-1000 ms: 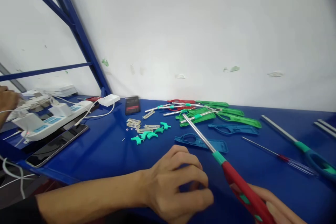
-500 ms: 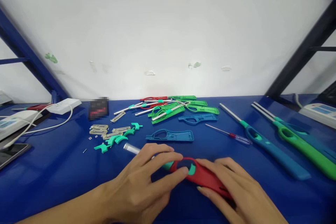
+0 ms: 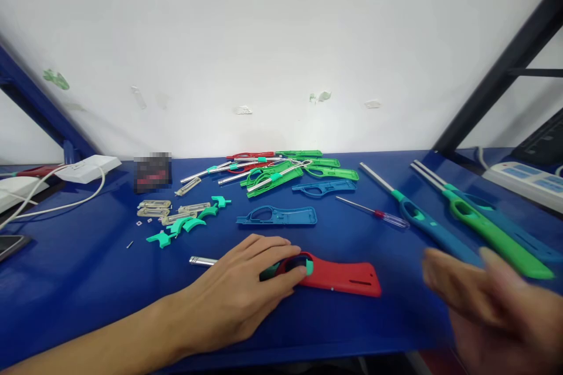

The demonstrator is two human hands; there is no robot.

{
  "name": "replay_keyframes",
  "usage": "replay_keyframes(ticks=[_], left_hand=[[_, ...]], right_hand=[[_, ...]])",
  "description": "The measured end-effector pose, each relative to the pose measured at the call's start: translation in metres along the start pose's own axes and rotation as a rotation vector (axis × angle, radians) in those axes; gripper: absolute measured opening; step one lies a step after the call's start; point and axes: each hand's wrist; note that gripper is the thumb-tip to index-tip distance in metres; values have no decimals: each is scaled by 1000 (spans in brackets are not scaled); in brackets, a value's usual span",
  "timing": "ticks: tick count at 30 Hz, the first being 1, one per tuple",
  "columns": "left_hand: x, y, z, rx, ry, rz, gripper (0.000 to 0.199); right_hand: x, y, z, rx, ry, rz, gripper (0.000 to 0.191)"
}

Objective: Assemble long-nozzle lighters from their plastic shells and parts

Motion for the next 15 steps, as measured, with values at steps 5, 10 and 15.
replay_keyframes(ticks=[5, 10, 15], left_hand=[[-4, -1, -3, -55, -56, 40, 37], [-6, 0, -4, -77, -47, 48, 38], [-8, -1, -3, -77, -71, 43, 35]], right_hand=[[-35, -39, 19, -453, -167, 552, 68], [-80, -45, 31, -471, -352, 392, 72], [-96, -12, 30, -577, -511, 196, 60]])
Point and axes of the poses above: each hand's wrist, its own z-axis towards the middle knuckle, its own x-axis out of the back of the hand, y = z × x, and after that the axes turned 6 degrees about y, right-handed
